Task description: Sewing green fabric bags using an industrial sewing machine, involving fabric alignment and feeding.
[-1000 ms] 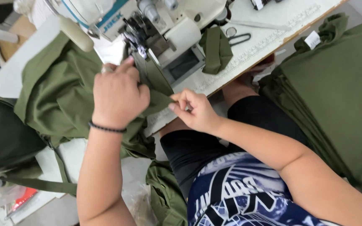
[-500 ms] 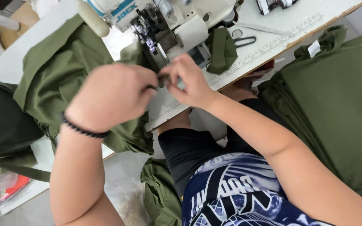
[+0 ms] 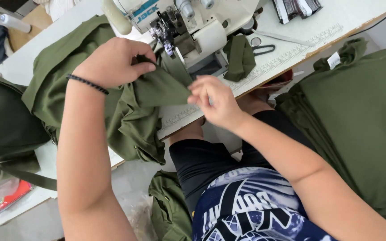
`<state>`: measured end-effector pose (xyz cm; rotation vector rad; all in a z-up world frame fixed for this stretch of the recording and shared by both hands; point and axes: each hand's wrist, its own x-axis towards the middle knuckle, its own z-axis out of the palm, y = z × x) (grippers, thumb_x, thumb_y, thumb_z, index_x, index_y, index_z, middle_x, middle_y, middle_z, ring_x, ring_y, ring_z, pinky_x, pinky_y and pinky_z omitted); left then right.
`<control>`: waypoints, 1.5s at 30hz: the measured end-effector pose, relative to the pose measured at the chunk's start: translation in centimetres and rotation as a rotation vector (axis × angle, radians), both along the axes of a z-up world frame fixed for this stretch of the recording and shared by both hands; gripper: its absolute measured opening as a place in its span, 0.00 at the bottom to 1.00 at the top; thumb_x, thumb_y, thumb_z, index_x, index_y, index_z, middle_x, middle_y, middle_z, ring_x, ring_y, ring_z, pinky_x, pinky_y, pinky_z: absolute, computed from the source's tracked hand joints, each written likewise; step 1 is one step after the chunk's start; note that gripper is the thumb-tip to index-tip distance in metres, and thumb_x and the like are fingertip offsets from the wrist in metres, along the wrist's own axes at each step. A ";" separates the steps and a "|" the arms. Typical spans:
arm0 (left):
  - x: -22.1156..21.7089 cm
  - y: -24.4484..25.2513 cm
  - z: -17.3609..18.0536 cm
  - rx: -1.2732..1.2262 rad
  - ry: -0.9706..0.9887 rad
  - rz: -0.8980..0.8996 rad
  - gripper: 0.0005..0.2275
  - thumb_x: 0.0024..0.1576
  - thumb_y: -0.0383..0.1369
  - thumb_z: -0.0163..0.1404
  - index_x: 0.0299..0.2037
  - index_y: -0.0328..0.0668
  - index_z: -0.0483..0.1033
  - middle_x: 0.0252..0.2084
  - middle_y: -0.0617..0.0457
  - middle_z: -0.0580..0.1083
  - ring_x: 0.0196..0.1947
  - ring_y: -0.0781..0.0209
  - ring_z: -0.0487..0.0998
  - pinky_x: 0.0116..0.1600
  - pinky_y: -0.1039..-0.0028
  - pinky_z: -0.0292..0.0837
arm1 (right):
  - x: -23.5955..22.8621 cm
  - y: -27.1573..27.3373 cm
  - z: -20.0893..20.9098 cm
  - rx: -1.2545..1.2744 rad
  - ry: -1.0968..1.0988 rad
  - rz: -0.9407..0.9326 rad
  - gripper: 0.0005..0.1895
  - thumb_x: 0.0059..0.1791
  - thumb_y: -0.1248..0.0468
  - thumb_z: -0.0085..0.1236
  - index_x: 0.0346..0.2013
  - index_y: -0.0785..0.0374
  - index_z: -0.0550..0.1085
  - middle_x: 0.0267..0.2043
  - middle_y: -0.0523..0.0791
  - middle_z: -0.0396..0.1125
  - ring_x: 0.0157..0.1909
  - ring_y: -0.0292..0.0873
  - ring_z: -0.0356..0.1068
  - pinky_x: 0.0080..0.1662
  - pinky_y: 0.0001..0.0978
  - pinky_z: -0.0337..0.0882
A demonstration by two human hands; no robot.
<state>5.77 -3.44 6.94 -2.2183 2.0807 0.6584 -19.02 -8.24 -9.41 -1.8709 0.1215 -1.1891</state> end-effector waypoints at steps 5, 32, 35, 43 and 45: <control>-0.6 -0.4 0.3 0.070 0.166 0.049 0.05 0.62 0.36 0.54 0.41 0.50 0.83 0.31 0.61 0.78 0.30 0.65 0.73 0.40 0.73 0.68 | -1.5 1.1 -1.1 0.032 0.043 0.026 0.26 0.48 0.80 0.62 0.22 0.57 0.55 0.27 0.42 0.60 0.43 0.44 0.67 0.40 0.24 0.77; -11.5 7.3 -8.5 -0.690 -0.566 -0.128 0.03 0.56 0.33 0.48 0.34 0.49 0.75 0.27 0.59 0.67 0.21 0.58 0.74 0.26 0.67 0.66 | 0.9 -1.2 -0.9 -0.283 -0.068 -0.110 0.24 0.49 0.73 0.65 0.19 0.55 0.59 0.41 0.41 0.79 0.54 0.50 0.75 0.55 0.35 0.72; -9.1 7.2 -3.1 -0.484 -0.391 -0.131 0.04 0.56 0.34 0.52 0.32 0.46 0.75 0.26 0.54 0.70 0.21 0.47 0.77 0.26 0.59 0.69 | 0.8 -1.1 0.1 -0.169 -0.087 -0.038 0.26 0.47 0.75 0.68 0.17 0.55 0.59 0.36 0.41 0.79 0.52 0.49 0.76 0.52 0.33 0.75; -8.8 5.6 0.2 -0.328 -0.291 -0.224 0.07 0.59 0.34 0.54 0.28 0.48 0.77 0.23 0.58 0.73 0.22 0.48 0.78 0.29 0.64 0.73 | 1.2 -0.5 3.2 0.027 -0.135 0.155 0.19 0.49 0.71 0.67 0.27 0.59 0.62 0.43 0.48 0.77 0.49 0.50 0.77 0.47 0.37 0.77; -8.6 5.2 0.6 -0.255 -0.202 -0.178 0.05 0.58 0.32 0.54 0.30 0.48 0.77 0.24 0.58 0.73 0.25 0.49 0.79 0.31 0.63 0.75 | 0.9 -0.7 3.2 -0.042 -0.094 0.069 0.23 0.48 0.73 0.69 0.22 0.56 0.60 0.36 0.41 0.76 0.45 0.47 0.78 0.46 0.35 0.77</control>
